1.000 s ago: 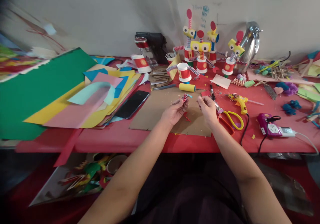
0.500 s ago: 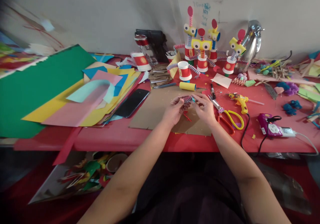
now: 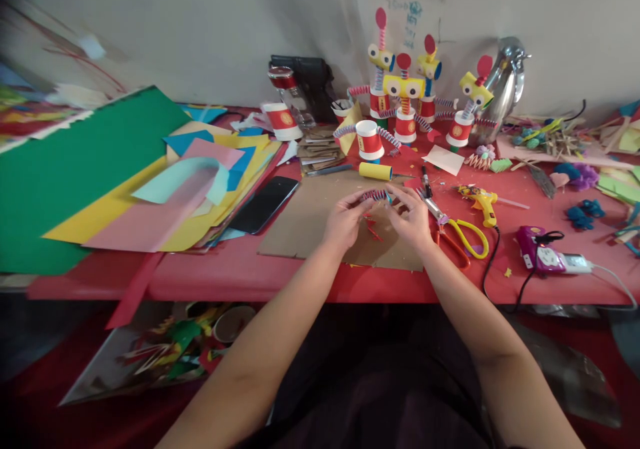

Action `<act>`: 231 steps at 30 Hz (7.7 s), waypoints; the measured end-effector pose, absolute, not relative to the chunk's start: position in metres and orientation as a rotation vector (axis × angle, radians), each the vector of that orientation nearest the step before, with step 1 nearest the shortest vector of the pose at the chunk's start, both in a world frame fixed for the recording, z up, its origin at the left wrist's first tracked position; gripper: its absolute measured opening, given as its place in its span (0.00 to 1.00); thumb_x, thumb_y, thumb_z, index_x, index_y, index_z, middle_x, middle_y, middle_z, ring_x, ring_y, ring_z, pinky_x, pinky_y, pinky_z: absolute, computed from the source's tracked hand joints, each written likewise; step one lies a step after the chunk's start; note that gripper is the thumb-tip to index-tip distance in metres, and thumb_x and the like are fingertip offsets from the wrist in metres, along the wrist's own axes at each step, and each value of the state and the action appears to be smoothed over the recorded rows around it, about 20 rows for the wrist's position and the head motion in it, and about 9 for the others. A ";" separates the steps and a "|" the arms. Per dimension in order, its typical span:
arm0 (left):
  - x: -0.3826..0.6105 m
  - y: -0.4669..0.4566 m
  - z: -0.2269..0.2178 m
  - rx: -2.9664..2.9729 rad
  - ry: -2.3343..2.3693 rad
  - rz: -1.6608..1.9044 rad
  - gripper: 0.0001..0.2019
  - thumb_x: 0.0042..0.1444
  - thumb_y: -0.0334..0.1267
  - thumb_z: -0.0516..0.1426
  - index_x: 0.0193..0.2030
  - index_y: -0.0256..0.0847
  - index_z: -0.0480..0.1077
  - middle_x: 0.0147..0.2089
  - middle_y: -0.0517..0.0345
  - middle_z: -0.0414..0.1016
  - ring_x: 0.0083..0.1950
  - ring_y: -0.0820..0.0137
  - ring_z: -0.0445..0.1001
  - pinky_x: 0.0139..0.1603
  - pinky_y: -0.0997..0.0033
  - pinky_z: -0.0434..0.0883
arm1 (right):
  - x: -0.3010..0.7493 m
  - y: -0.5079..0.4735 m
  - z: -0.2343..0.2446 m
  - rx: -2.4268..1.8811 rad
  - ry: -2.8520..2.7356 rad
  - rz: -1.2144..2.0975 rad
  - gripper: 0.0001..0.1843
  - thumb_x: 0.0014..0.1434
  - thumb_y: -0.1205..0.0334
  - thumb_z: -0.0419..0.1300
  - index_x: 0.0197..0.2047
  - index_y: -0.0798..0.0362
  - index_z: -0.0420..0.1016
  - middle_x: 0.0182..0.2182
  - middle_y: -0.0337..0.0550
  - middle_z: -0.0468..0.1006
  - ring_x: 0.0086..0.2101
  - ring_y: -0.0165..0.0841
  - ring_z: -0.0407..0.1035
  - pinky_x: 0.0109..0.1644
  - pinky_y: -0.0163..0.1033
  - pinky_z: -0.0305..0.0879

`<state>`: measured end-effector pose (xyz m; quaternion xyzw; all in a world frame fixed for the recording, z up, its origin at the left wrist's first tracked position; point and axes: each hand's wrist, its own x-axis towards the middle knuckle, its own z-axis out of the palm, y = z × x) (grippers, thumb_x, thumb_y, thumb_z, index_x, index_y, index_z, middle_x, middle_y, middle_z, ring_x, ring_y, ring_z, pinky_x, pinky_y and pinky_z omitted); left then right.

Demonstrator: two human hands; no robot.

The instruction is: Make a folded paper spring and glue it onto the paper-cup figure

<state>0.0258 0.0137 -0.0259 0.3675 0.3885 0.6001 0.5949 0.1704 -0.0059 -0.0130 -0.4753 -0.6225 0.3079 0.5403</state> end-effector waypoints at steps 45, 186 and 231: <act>0.022 0.024 -0.026 0.469 0.837 1.417 0.08 0.50 0.22 0.61 0.30 0.38 0.79 0.39 0.55 0.82 0.49 0.69 0.79 0.59 0.67 0.71 | 0.196 -0.030 0.011 -1.348 -1.519 0.603 0.11 0.58 0.55 0.59 0.38 0.49 0.81 0.29 0.42 0.79 0.31 0.36 0.72 0.37 0.41 0.68; 0.019 0.012 -0.016 0.630 0.801 1.173 0.04 0.43 0.30 0.68 0.26 0.37 0.77 0.28 0.58 0.80 0.29 0.74 0.76 0.37 0.73 0.72 | 0.163 0.002 -0.017 -1.100 -1.799 0.295 0.09 0.54 0.66 0.62 0.39 0.48 0.79 0.37 0.43 0.80 0.39 0.38 0.72 0.45 0.46 0.71; 0.000 0.022 -0.035 1.470 1.302 1.098 0.03 0.49 0.31 0.62 0.29 0.42 0.78 0.32 0.54 0.80 0.38 0.65 0.77 0.45 0.66 0.70 | 0.139 0.006 -0.026 -1.618 -2.147 0.188 0.11 0.57 0.73 0.54 0.38 0.55 0.78 0.39 0.58 0.79 0.43 0.48 0.69 0.48 0.51 0.64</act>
